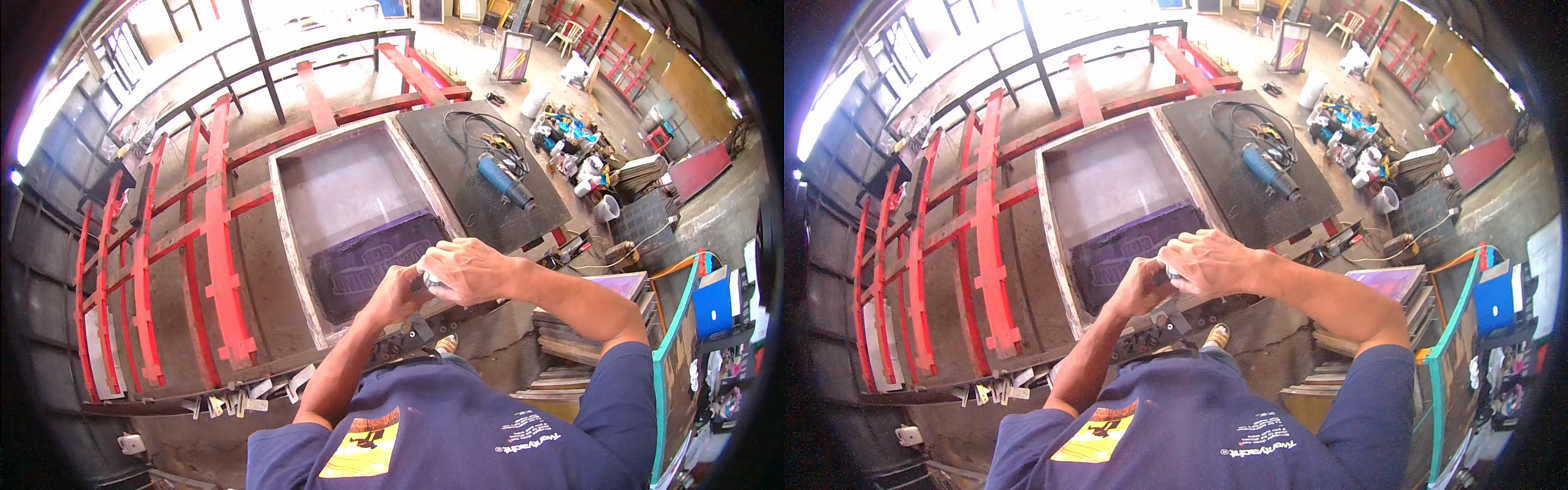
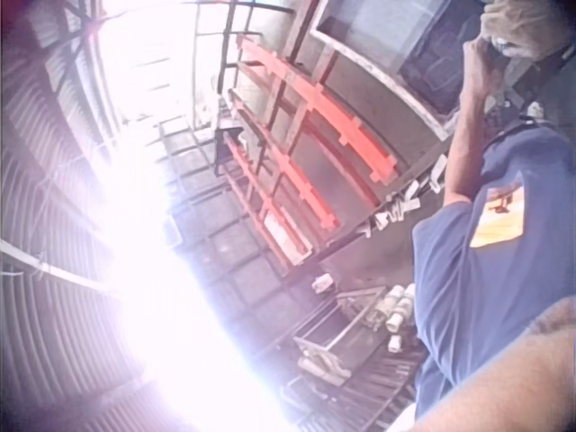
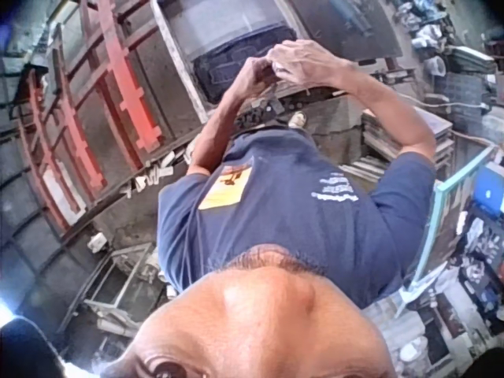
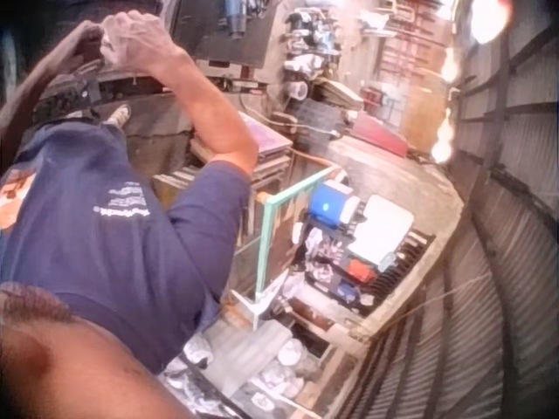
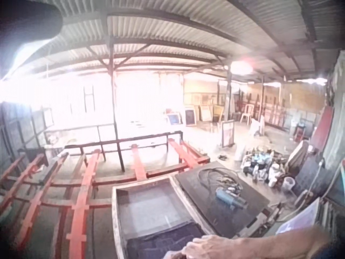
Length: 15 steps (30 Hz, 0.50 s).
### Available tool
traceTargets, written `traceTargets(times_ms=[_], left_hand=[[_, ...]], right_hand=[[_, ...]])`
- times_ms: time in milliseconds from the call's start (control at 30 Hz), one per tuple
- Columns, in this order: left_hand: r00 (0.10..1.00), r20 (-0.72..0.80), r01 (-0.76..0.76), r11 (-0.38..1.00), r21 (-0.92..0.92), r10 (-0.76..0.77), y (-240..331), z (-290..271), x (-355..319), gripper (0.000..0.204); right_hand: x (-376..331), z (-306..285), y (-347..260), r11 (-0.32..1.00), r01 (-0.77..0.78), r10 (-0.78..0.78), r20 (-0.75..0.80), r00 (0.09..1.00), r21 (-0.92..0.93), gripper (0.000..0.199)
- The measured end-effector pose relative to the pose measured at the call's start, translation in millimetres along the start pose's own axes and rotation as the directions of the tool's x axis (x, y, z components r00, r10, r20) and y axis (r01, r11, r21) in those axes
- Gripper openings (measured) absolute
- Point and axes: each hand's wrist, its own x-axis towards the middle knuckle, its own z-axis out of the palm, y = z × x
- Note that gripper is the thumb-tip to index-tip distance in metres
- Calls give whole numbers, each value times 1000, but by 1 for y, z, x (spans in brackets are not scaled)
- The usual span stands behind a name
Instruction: The person assembles screen printing frames by placing mesh screens into wooden frames and securing them with a screwdriver. They repeatedly pick up screens from a stack, position them on a workbench, and tighten the clamps to hold the mesh in place.
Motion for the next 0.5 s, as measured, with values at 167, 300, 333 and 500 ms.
traceTargets(times_ms=[167,300,333,500], left_hand=[[963,-257,-46,988,145,83,-9,24,11,29],[973,-182,-128,989,78,140,-2,23,9,33],[983,-119,-137,990,20,138,-6,18,8,34],[989,-146,6,999,43,1,-14,16,12,27]], right_hand=[[6,-5,-15,936,-347,353,158,922,-67,29],[-7,1,-6,984,-172,170,-27,985,-53,30],[-8,0,-4,982,-183,182,-20,983,-42,30],[5,-19,-19,897,-426,442,281,852,-119,33]])
